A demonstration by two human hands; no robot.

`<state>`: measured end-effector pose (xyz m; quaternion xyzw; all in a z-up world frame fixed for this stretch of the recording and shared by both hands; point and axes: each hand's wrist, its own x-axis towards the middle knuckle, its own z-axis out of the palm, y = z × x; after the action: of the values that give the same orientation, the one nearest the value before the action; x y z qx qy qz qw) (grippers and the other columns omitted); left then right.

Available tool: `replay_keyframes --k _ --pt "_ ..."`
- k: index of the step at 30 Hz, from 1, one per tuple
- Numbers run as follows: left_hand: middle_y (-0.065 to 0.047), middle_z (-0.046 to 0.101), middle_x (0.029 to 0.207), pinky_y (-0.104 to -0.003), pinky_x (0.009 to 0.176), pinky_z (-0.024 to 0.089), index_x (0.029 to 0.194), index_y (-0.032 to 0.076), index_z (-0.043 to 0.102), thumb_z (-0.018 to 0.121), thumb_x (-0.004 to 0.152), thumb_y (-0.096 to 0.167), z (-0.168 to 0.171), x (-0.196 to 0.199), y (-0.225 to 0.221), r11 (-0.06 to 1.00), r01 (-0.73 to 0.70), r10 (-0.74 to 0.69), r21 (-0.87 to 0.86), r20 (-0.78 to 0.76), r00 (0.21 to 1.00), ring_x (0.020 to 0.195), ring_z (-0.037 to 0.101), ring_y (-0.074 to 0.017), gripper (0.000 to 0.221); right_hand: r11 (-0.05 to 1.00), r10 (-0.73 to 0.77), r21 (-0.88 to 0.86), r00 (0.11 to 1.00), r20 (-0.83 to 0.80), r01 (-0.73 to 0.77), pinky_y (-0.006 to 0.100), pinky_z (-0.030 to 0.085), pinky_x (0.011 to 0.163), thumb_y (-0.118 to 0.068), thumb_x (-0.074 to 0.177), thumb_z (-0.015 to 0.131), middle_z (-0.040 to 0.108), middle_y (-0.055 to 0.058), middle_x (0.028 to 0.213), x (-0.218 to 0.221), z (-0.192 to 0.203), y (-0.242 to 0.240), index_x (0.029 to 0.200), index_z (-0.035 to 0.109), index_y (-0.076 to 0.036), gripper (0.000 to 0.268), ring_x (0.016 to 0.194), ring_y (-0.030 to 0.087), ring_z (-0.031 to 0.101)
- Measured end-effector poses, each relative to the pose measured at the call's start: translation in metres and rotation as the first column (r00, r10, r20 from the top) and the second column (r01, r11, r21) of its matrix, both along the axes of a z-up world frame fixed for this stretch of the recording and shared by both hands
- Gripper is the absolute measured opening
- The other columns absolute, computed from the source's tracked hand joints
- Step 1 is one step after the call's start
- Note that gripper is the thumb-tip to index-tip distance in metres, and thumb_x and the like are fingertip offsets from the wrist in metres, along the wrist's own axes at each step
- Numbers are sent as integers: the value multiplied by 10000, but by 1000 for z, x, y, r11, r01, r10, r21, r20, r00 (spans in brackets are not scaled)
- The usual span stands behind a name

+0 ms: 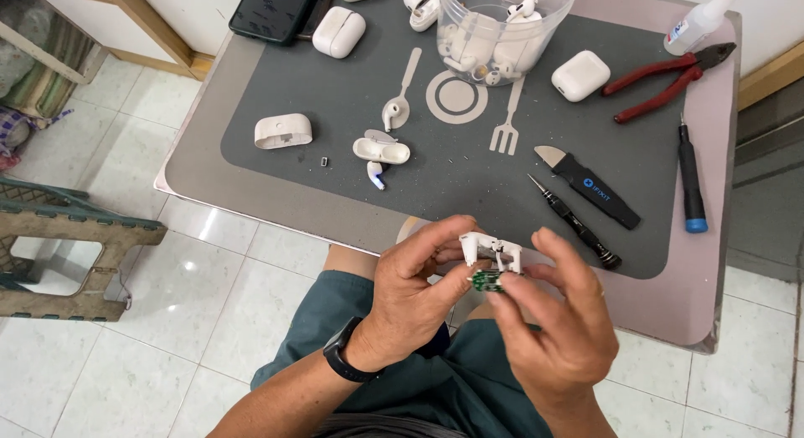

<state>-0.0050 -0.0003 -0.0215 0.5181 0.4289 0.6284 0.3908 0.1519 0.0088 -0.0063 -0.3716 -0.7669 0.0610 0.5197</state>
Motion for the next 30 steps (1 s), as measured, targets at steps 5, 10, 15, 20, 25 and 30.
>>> replay_keyframes --k 5,10,15,20,25,30 --pt "-138 715 1203 -343 959 650 1332 62 594 669 1003 85 -2 -2 1 998 41 -44 46 57 997 1075 753 -244 338 991 -19 131 995 95 6 402 659 809 -4 914 821 608 329 1279 -3 2 6 993 722 -37 131 959 360 678" --pt "-157 741 1175 -333 964 642 1370 24 588 731 952 30 -12 -1 3 997 75 -67 -26 231 971 1071 738 -218 442 994 28 107 995 94 -38 398 684 820 -13 909 856 613 328 1301 -2 -4 8 1087 691 -65 247 935 363 700" --pt "-126 711 1192 -314 866 623 1431 -7 566 712 955 -13 -18 -4 6 962 248 -171 -111 461 871 1034 681 -183 498 921 -21 -367 927 -375 -128 392 654 888 -41 942 603 609 358 1375 -7 2 -7 1229 608 87 314 1177 423 722" --pt "-129 712 1230 -341 920 624 1455 31 558 668 1010 25 -12 -17 20 918 387 -315 -89 429 847 1089 692 -195 459 583 -333 -773 794 -508 -249 373 608 616 -127 977 565 743 248 1075 1 24 13 1178 687 124 345 818 320 714" --pt "-125 723 1227 -330 956 597 1444 28 582 675 988 17 2 -13 31 904 392 -293 -171 420 859 1113 678 -174 465 386 -390 -822 734 -556 -418 392 561 575 -21 896 667 746 313 868 12 16 22 1085 727 166 272 643 395 700" --pt "-90 752 1120 -308 810 654 1288 71 687 705 974 109 23 -5 30 902 360 -251 -237 390 886 953 715 -154 317 345 -472 -897 775 -420 -276 373 506 607 -4 949 609 734 261 993 -4 39 15 1355 663 60 414 725 379 705"
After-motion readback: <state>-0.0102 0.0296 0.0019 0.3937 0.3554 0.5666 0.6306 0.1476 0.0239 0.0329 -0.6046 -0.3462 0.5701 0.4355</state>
